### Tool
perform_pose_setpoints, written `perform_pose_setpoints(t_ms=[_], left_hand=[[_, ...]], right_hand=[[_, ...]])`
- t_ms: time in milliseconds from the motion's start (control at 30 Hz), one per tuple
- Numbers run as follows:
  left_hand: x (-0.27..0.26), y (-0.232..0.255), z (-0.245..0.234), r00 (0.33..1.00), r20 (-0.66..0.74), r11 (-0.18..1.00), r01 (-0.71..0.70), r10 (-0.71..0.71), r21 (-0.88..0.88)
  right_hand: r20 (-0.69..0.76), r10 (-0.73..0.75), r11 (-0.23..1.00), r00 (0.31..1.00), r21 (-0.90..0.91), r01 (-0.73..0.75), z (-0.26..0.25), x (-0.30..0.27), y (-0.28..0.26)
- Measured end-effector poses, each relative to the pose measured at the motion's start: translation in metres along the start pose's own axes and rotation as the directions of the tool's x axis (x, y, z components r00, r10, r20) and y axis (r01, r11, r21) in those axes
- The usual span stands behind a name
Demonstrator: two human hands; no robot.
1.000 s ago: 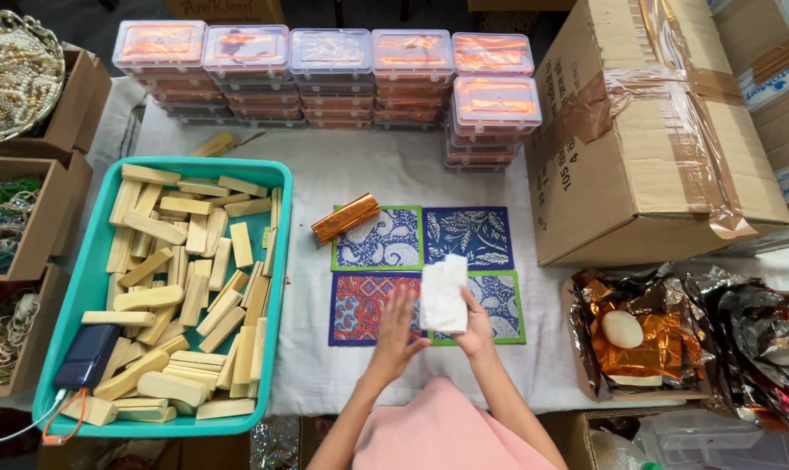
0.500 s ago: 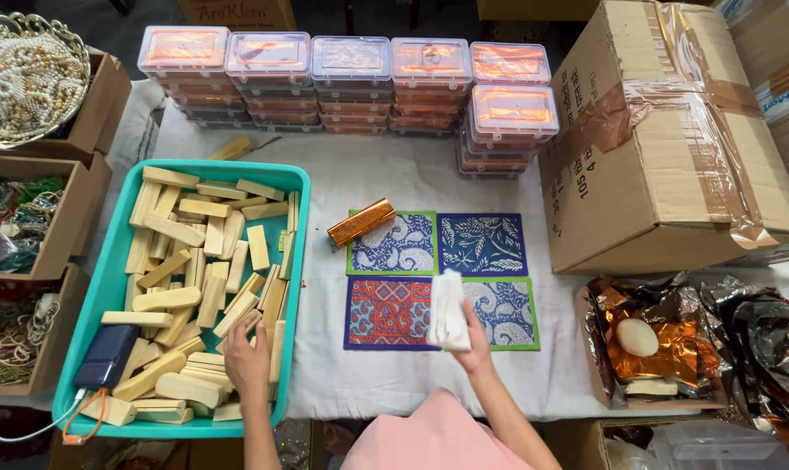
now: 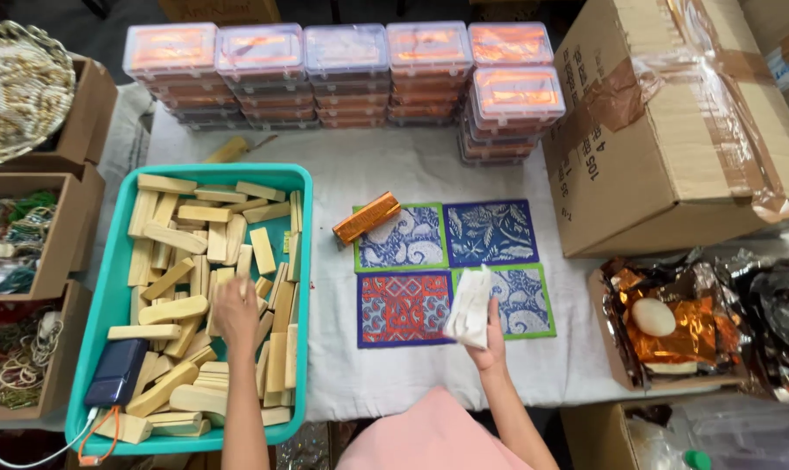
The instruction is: The person wraps small wooden blocks in orange foil, folds the edges, and places them on a patterned mat. They then wipe the mat with a white cloth and repeat the wrapping process with additional blocks.
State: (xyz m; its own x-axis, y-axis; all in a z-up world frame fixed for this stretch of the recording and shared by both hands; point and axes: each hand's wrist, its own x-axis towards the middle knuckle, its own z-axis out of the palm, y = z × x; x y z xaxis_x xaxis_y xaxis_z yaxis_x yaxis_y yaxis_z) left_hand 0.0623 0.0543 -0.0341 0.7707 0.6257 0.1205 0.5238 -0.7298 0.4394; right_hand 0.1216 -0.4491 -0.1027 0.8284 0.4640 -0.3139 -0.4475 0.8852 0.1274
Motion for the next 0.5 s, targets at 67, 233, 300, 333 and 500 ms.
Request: perform_pose_setpoints(t_ms=[67, 233, 300, 333, 500], left_hand=[[0.037, -0.021, 0.019, 0.991, -0.09, 0.992, -0.094, 0.102, 0.09], [0.099, -0.054, 0.048, 0.945, -0.204, 0.958, -0.219, 0.256, 0.186], [0.113, -0.051, 0.048, 0.97, -0.105, 0.954, -0.189, 0.218, 0.233], [0.117, -0.051, 0.05, 0.969, -0.103, 0.953, -0.194, 0.223, 0.231], [0.148, -0.051, 0.081, 0.995, 0.075, 0.87, -0.098, 0.07, 0.484]], right_hand=[[-0.029, -0.046, 0.999, 0.999, -0.01, 0.046, 0.002, -0.01, -0.002], [-0.055, -0.158, 0.987, 0.986, -0.034, 0.157, 0.004, -0.025, -0.012], [-0.039, -0.167, 0.985, 0.985, -0.037, 0.166, -0.005, -0.029, -0.016], [-0.038, -0.173, 0.985, 0.984, -0.035, 0.171, -0.005, -0.029, -0.015], [-0.1, -0.212, 0.976, 0.972, -0.071, 0.206, 0.011, -0.028, -0.006]])
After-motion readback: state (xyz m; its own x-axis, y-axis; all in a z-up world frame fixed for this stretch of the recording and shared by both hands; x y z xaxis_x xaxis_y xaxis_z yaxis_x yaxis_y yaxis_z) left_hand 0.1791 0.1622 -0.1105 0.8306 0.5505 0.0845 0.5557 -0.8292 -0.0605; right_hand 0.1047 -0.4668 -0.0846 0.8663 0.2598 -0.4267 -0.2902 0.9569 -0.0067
